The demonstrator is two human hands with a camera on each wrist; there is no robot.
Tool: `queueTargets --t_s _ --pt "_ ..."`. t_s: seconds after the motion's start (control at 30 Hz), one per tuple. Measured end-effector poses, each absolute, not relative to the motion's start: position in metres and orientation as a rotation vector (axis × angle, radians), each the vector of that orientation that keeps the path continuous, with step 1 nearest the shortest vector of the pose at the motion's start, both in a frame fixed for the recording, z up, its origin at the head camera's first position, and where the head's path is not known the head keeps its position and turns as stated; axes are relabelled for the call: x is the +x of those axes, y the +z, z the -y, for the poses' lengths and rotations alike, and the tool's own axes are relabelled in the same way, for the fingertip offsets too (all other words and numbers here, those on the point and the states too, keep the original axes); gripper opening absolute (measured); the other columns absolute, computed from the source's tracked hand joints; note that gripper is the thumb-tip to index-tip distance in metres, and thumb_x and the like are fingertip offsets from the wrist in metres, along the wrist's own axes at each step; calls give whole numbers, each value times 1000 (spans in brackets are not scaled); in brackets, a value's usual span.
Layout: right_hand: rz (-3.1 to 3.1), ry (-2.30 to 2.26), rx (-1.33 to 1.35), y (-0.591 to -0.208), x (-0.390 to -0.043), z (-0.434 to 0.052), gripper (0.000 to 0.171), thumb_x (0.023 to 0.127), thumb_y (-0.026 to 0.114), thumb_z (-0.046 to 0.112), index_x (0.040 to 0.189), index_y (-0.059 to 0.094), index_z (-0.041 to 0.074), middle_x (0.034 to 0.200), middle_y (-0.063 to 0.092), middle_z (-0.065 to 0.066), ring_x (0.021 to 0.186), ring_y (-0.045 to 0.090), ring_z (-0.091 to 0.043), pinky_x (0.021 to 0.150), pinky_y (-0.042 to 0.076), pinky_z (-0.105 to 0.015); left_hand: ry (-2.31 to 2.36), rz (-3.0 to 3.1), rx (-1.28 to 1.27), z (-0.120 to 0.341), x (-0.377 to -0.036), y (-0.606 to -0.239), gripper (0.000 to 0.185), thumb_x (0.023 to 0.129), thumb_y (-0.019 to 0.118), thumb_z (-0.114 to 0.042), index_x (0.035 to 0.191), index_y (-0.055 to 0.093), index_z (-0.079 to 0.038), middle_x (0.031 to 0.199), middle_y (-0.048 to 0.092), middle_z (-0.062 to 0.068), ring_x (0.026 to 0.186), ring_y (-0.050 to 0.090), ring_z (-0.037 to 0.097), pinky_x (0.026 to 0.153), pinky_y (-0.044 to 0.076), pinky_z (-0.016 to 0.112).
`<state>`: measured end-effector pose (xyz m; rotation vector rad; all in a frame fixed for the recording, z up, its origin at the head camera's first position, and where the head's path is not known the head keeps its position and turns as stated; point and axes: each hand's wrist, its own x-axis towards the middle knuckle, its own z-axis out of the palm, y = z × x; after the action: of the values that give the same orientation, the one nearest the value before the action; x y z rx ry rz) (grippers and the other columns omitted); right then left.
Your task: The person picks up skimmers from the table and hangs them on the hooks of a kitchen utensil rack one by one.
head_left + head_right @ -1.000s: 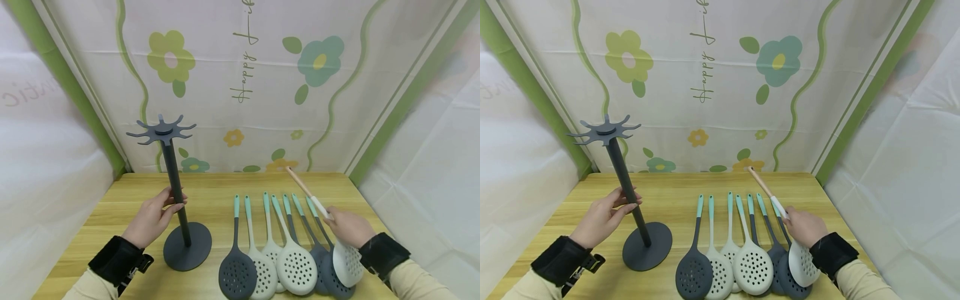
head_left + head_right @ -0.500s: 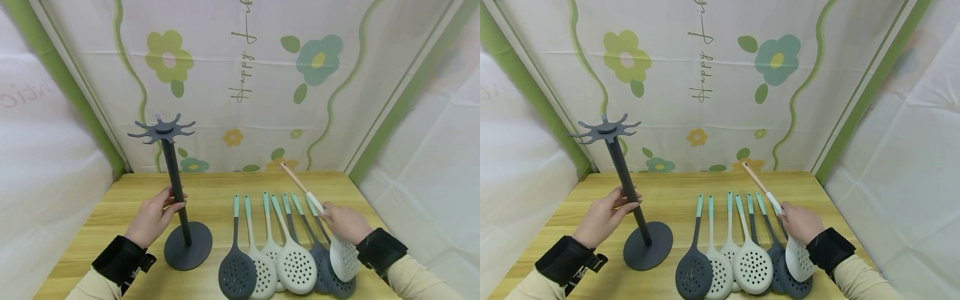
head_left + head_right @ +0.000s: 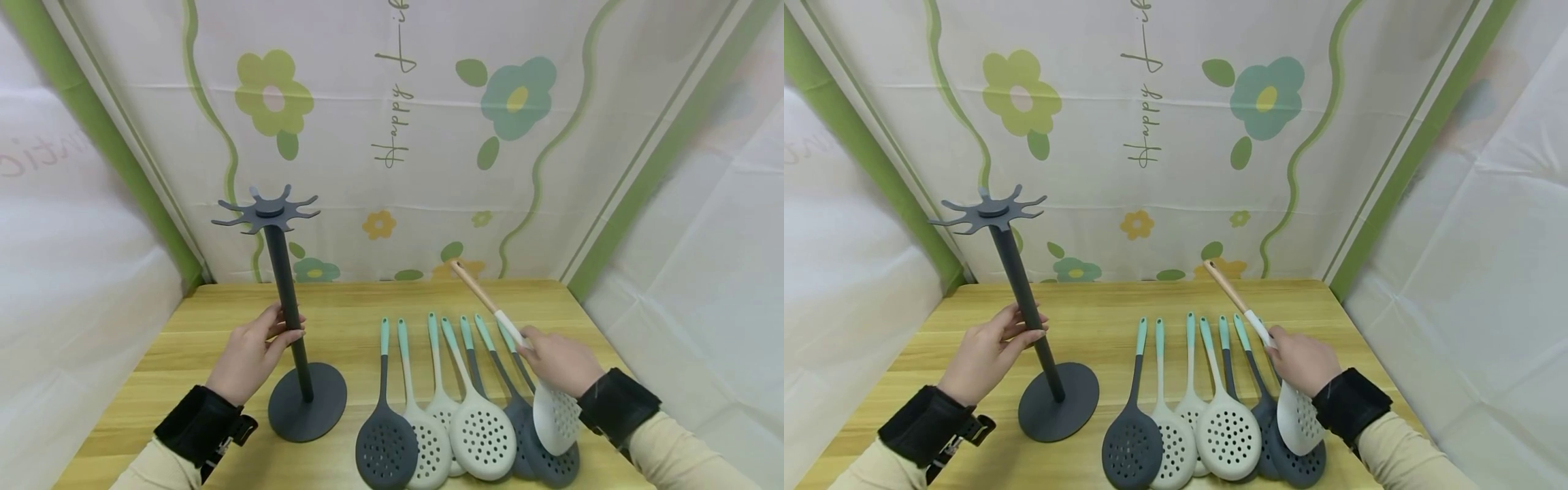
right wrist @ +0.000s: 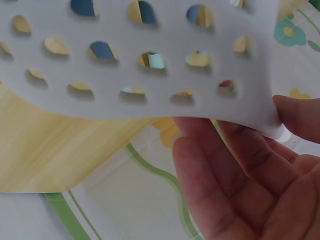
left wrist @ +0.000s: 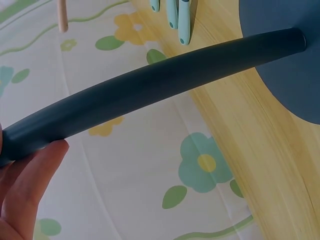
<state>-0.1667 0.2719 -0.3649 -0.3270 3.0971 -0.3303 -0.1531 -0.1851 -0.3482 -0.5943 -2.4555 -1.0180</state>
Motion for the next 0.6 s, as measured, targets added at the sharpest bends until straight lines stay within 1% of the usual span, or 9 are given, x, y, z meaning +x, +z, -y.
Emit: queueTargets --t_s 0.37,0.6 --pt "-3108 -336 -342 -362 -165 -268 34 99 59 22 125 56 0 61 49 2 47 42 -12 41 33 -26 -1022 2459 -542 183 -154 -350 27 90 67 2 115 60 -1 105 73 16 96 74 32 78 62 38" --pt "-3130 -330 -342 -359 -163 -266 33 99 60 21 124 56 1 60 48 2 47 42 -12 40 34 -26 -1081 2455 -565 185 -156 -352 30 91 67 1 119 59 -1 109 72 16 98 73 31 80 62 37"
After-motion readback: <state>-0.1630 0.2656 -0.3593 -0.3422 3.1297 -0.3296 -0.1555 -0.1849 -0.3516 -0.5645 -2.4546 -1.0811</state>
